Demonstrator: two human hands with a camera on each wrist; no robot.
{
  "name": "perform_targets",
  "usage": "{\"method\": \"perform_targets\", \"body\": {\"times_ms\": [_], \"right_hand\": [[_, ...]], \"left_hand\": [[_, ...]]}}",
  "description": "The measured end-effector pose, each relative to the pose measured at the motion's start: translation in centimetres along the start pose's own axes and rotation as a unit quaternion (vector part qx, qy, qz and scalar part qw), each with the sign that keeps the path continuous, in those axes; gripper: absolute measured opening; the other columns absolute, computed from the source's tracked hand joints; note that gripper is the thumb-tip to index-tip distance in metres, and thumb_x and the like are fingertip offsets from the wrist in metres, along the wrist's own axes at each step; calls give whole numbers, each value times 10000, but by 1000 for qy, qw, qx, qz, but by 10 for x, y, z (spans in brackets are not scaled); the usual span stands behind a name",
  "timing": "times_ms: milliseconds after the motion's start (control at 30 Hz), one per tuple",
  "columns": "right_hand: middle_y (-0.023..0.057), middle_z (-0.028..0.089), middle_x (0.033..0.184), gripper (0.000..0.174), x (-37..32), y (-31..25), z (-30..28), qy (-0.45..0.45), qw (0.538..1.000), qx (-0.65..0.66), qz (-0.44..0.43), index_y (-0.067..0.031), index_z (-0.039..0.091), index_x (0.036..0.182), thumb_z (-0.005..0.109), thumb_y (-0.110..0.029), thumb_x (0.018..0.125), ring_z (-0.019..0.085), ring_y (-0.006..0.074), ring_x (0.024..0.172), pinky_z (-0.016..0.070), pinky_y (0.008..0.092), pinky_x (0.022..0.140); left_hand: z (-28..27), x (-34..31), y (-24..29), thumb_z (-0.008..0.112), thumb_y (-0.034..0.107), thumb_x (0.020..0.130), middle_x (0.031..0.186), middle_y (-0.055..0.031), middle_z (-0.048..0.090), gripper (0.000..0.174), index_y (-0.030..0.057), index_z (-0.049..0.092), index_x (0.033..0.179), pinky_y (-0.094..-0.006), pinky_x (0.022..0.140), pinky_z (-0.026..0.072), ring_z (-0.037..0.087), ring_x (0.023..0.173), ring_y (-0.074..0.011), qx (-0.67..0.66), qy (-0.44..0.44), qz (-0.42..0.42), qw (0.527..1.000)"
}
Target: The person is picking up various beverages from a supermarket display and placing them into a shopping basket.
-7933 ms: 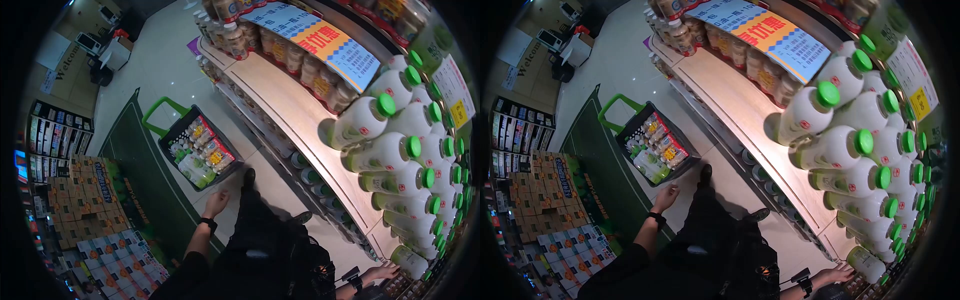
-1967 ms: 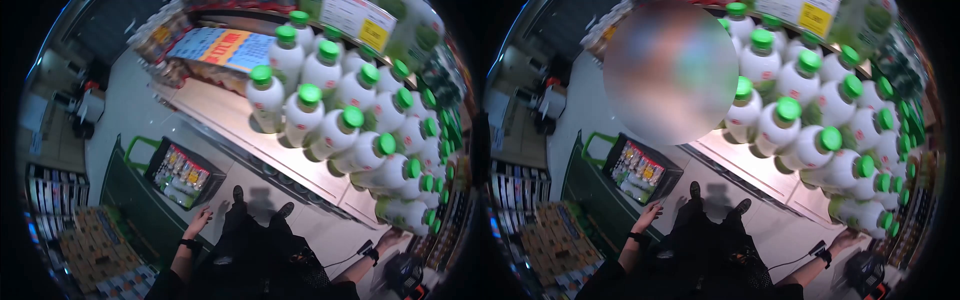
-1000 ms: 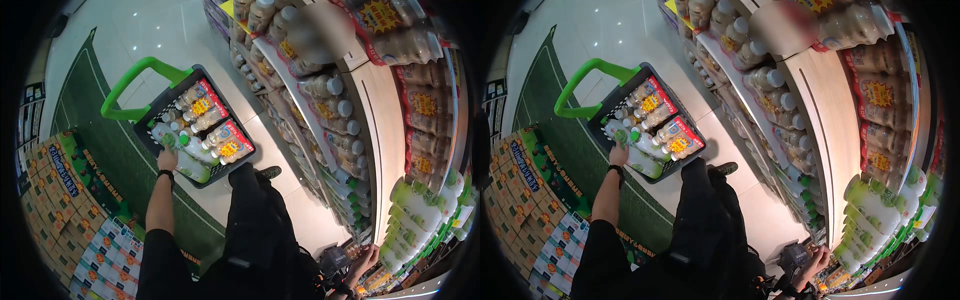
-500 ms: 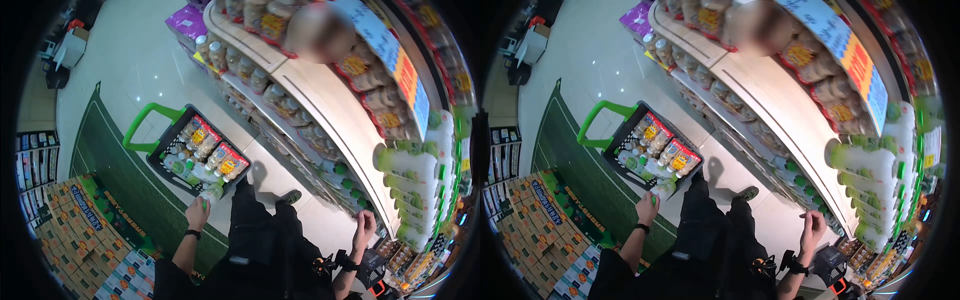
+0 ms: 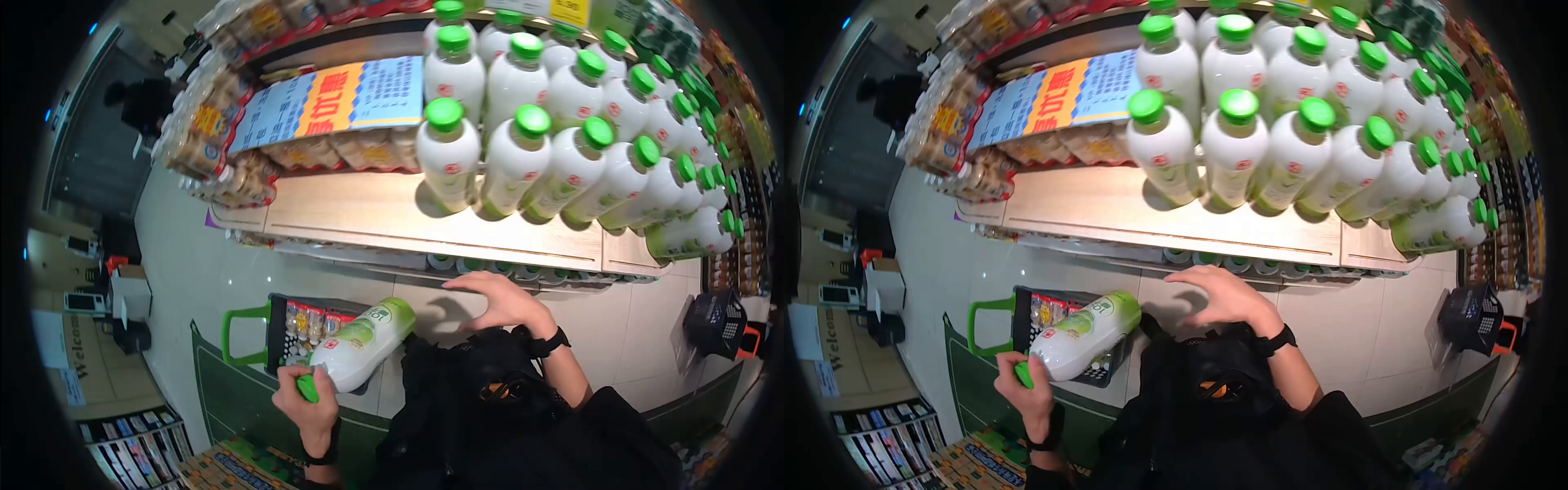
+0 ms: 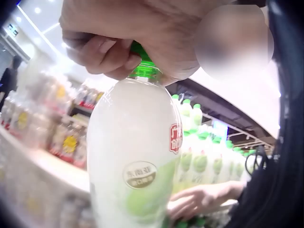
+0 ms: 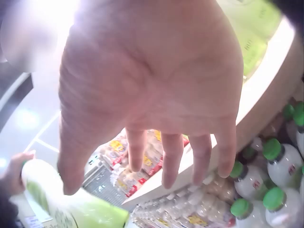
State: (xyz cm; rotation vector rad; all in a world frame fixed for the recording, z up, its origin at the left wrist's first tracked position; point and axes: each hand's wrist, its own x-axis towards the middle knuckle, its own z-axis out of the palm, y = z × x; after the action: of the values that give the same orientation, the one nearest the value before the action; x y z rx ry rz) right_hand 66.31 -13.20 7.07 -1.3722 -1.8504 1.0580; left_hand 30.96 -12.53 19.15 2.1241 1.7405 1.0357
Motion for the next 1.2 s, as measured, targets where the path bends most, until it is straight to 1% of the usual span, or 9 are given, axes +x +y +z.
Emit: {"method": "perform_targets", "body": {"times_ms": [33, 100, 200, 367, 433, 533, 667, 867, 1200], "right_hand": [[135, 578, 1342, 918, -6, -13, -15, 16, 999, -5, -47, -128, 515, 1419, 906, -379, 627, 552, 343, 1236, 425, 429, 1070], [134, 561, 1355, 983, -15, -30, -39, 51, 985, -91, -140, -110, 493, 1420, 932, -352, 575, 551, 352, 1230, 427, 460, 1057], [130, 578, 1303, 1017, -34, -44, -75, 98, 956, -28, -274, -58, 466, 1402, 933, -313, 536, 600, 355, 1142, 471, 456, 988], [155, 618, 1235, 1048, -93, -29, -116, 61, 976, 65, -201, -53, 409, 1419, 899, -311, 529, 630, 341, 1110, 525, 404, 907], [162, 640, 1207, 1022, -117, -28, -130, -3, 968, 160, -192, -47, 408, 1423, 899, -314, 567, 632, 330, 1130, 518, 396, 935], [174, 627, 1249, 1025, -152, -27, -149, -7, 968, 185, -172, -44, 415, 1426, 912, -332, 577, 661, 324, 1089, 532, 387, 920], [168, 631, 1242, 1000, -198, -38, -172, 82, 974, 195, -81, -57, 409, 1431, 894, -263, 581, 623, 321, 1162, 495, 396, 982], [151, 586, 1293, 913, -244, -29, -168, 436, 900, -19, 5, -96, 446, 1418, 884, -215, 625, 579, 354, 1195, 484, 437, 1011], [121, 596, 1325, 880, -297, 60, -197, 569, 819, -70, -12, -81, 517, 1371, 895, -227, 590, 589, 324, 1211, 491, 417, 1033]], "left_hand": [[-4, 7, 32, 694, 186, 842, 614, -122, 513, 238, 15, 529, 825, -360, 508, 403, 532, 503, -273, -18, 0, -5, 1000], [-4, 19, 81, 668, 289, 857, 636, -80, 475, 318, 10, 519, 829, -336, 526, 350, 465, 544, -202, -60, 13, 36, 997], [4, 30, 164, 699, 453, 817, 659, -56, 489, 454, 26, 545, 838, -314, 552, 336, 458, 562, -188, -93, 27, 92, 991], [43, 74, 252, 736, 536, 773, 655, -61, 512, 539, 29, 560, 828, -320, 541, 376, 503, 563, -208, -144, -40, 273, 950], [66, 96, 277, 746, 487, 764, 624, -60, 511, 497, 27, 567, 824, -313, 518, 381, 507, 540, -200, -266, -178, 407, 855], [98, 103, 311, 748, 406, 741, 596, -57, 513, 421, 26, 571, 791, -303, 495, 366, 485, 504, -185, -343, -218, 412, 815], [118, 83, 371, 733, 324, 709, 586, -52, 532, 327, 34, 583, 735, -293, 474, 343, 453, 470, -181, -341, -186, 500, 774], [163, 31, 441, 814, 224, 640, 589, -44, 487, 272, 66, 620, 747, -317, 441, 334, 456, 465, -216, -216, -150, 632, 729], [220, -19, 509, 859, 172, 674, 695, -71, 524, 295, 55, 634, 825, -342, 529, 424, 537, 583, -247, -200, -241, 633, 708]]}}
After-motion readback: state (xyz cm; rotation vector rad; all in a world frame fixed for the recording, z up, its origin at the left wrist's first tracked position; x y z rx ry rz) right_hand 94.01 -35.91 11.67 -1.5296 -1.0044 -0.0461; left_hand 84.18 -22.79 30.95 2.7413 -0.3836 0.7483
